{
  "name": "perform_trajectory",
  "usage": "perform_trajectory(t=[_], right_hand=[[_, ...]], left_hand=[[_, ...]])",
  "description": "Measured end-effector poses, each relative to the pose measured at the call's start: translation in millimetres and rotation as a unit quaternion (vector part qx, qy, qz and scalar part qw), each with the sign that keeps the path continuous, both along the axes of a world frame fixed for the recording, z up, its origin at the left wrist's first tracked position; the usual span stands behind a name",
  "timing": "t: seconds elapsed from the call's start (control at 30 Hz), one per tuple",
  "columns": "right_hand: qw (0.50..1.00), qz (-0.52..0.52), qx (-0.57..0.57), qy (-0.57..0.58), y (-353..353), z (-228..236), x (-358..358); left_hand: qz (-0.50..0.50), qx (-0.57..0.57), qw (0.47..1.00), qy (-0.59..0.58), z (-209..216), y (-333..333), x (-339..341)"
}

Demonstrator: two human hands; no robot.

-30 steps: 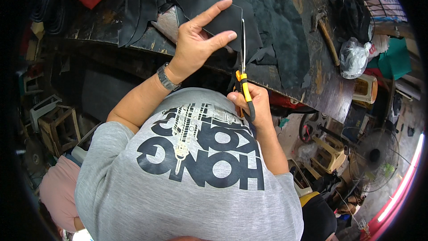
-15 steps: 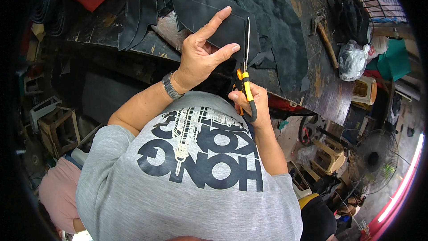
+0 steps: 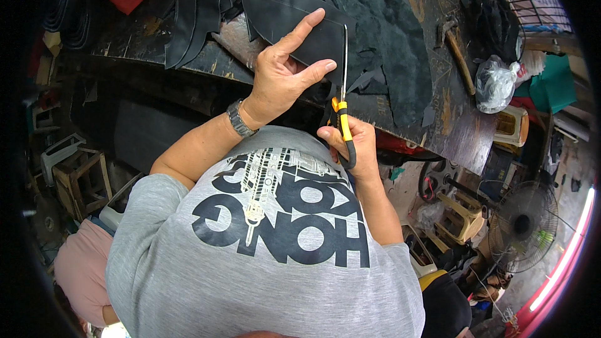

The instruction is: The person uses shears to cut multiple pieces of black leather on a workbench. They repeatedly pick up leather pieces, cut along marked lines, and set the cut pieces aside. The hands and shears remain in view throughout the task.

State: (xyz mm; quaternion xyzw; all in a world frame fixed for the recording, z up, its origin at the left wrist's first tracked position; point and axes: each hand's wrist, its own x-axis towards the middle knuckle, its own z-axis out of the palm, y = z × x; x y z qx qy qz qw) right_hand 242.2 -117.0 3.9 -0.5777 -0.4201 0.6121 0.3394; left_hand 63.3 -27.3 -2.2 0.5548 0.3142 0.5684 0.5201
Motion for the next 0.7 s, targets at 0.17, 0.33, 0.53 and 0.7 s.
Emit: perform_trajectory(t=[0.17,0.33,0.53,0.7], right_hand=[[1.000,-0.004,-0.005,0.023,9.1,1.7,2.9],[0.998,0.007,0.014,0.060,17.0,2.3,5.7],[0.997,-0.005,0.019,0.075,14.4,1.0,2.6],[0.999,-0.016,0.018,0.049,11.5,3.5,1.2]], left_hand=[[0.010,0.026,1.000,-0.010,0.2,-1.6,4.4],[-0.022,0.003,1.000,-0.004,0.7,-9.2,6.7],[-0.020,-0.004,1.000,0.000,0.8,-9.2,5.7],[-0.015,0.006,1.000,0.008,-0.1,-8.7,4.7]])
